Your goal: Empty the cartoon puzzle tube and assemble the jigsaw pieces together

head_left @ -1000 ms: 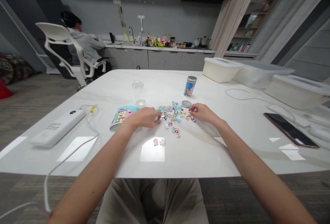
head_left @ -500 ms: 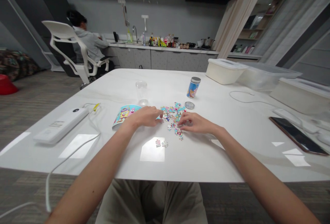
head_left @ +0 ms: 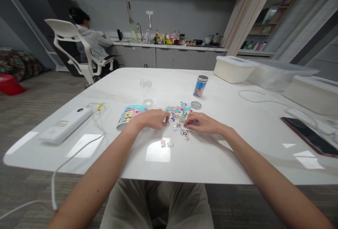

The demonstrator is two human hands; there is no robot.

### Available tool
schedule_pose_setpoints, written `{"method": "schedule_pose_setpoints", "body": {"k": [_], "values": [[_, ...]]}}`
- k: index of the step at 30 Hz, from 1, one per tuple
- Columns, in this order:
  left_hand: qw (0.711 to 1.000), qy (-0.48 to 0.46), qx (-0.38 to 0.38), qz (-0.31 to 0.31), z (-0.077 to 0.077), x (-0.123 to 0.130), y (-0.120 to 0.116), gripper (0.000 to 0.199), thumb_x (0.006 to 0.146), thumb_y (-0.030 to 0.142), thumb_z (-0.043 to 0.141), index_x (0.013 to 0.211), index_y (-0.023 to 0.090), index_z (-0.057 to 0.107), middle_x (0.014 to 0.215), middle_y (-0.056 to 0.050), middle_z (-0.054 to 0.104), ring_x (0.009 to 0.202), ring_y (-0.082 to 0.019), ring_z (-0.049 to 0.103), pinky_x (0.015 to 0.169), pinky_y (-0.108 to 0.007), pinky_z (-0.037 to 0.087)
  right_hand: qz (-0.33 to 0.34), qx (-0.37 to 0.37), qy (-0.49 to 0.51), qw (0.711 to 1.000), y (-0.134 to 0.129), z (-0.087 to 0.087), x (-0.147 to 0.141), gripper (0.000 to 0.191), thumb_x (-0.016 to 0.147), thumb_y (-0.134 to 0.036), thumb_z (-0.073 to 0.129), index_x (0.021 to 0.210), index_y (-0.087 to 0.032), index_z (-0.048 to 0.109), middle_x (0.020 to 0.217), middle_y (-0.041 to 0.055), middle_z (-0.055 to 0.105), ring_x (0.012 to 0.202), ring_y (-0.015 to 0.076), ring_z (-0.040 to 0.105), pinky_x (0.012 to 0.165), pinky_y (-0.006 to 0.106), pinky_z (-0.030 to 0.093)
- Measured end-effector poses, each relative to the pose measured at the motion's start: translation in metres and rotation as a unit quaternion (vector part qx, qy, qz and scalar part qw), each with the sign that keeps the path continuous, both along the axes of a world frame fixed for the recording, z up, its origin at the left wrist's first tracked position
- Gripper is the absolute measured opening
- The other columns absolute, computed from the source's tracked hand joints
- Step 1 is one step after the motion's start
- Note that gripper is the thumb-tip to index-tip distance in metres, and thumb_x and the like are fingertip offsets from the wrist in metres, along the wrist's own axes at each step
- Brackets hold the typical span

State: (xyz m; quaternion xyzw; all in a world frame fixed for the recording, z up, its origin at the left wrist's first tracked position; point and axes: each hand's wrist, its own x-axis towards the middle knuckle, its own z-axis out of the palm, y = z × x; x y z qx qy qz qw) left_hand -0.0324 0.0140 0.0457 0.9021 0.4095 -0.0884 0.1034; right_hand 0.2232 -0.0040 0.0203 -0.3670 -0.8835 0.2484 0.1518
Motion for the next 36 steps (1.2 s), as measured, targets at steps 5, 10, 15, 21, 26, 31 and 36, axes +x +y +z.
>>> {"method": "schedule_pose_setpoints", "body": {"k": [5, 10, 15, 21, 26, 31, 36], "values": [[1.000, -0.001, -0.003, -0.003, 0.001, 0.000, 0.000, 0.035, 0.084, 0.028, 0.048, 0.117, 0.024, 0.056, 0.094, -0.009, 0.064, 0.082, -0.024, 0.061, 0.073, -0.035, 0.046, 0.008, 0.013, -0.010, 1.000, 0.001, -0.002, 0.002, 0.017, 0.088, -0.020, 0.056, 0.097, -0.022, 0.070, 0.093, 0.0038, 0.066, 0.083, 0.0157, 0.059, 0.078, 0.030, 0.046], [0.999, -0.011, -0.037, -0.021, 0.000, 0.001, 0.000, 0.027, 0.083, 0.025, 0.048, 0.108, 0.024, 0.059, 0.087, -0.007, 0.064, 0.087, -0.023, 0.060, 0.073, -0.033, 0.044, -0.003, 0.007, -0.027, 1.000, 0.000, -0.001, 0.002, 0.017, 0.088, -0.019, 0.055, 0.095, -0.023, 0.070, 0.093, 0.0038, 0.066, 0.084, 0.0158, 0.059, 0.078, 0.029, 0.046], [0.999, -0.011, -0.045, 0.001, -0.001, 0.000, 0.002, 0.024, 0.083, 0.028, 0.049, 0.103, 0.022, 0.061, 0.090, -0.007, 0.063, 0.078, -0.020, 0.060, 0.068, -0.029, 0.043, -0.008, 0.014, -0.012, 1.000, -0.001, 0.002, 0.001, 0.016, 0.089, -0.022, 0.055, 0.094, -0.022, 0.070, 0.093, 0.0038, 0.065, 0.085, 0.0158, 0.058, 0.080, 0.030, 0.046], [0.998, -0.029, -0.045, -0.011, -0.003, -0.008, 0.008, 0.030, 0.083, 0.029, 0.053, 0.110, 0.022, 0.062, 0.084, -0.005, 0.065, 0.084, -0.021, 0.060, 0.071, -0.028, 0.042, -0.008, 0.008, -0.008, 1.000, 0.001, -0.001, 0.004, 0.014, 0.089, -0.026, 0.057, 0.093, -0.022, 0.070, 0.094, 0.0053, 0.065, 0.084, 0.0167, 0.058, 0.079, 0.032, 0.046], [0.997, -0.030, -0.073, -0.008, -0.004, -0.007, 0.007, 0.027, 0.083, 0.027, 0.051, 0.106, 0.022, 0.063, 0.079, -0.004, 0.064, 0.079, -0.019, 0.060, 0.067, -0.027, 0.040, 0.007, 0.008, 0.002, 1.000, 0.004, -0.004, 0.007, 0.014, 0.089, -0.027, 0.058, 0.094, -0.021, 0.069, 0.094, 0.0060, 0.064, 0.083, 0.0172, 0.058, 0.078, 0.034, 0.046], [0.995, -0.022, -0.093, -0.002, 0.001, -0.003, 0.004, 0.027, 0.081, 0.029, 0.054, 0.105, 0.018, 0.062, 0.083, -0.005, 0.066, 0.072, -0.018, 0.059, 0.065, -0.026, 0.040, 0.000, 0.012, 0.008, 1.000, 0.003, -0.002, 0.005, 0.013, 0.088, -0.026, 0.059, 0.093, -0.020, 0.069, 0.094, 0.0063, 0.064, 0.083, 0.0172, 0.058, 0.077, 0.033, 0.046], [0.996, -0.007, -0.091, -0.016, 0.002, 0.001, 0.002, 0.015, 0.078, 0.022, 0.053, 0.089, 0.017, 0.063, 0.083, -0.005, 0.067, 0.069, -0.017, 0.057, 0.063, -0.026, 0.038, -0.003, 0.005, -0.001, 1.000, 0.001, -0.001, 0.002, 0.013, 0.088, -0.025, 0.059, 0.094, -0.019, 0.069, 0.097, 0.0075, 0.065, 0.085, 0.0179, 0.059, 0.077, 0.034, 0.046]]}}
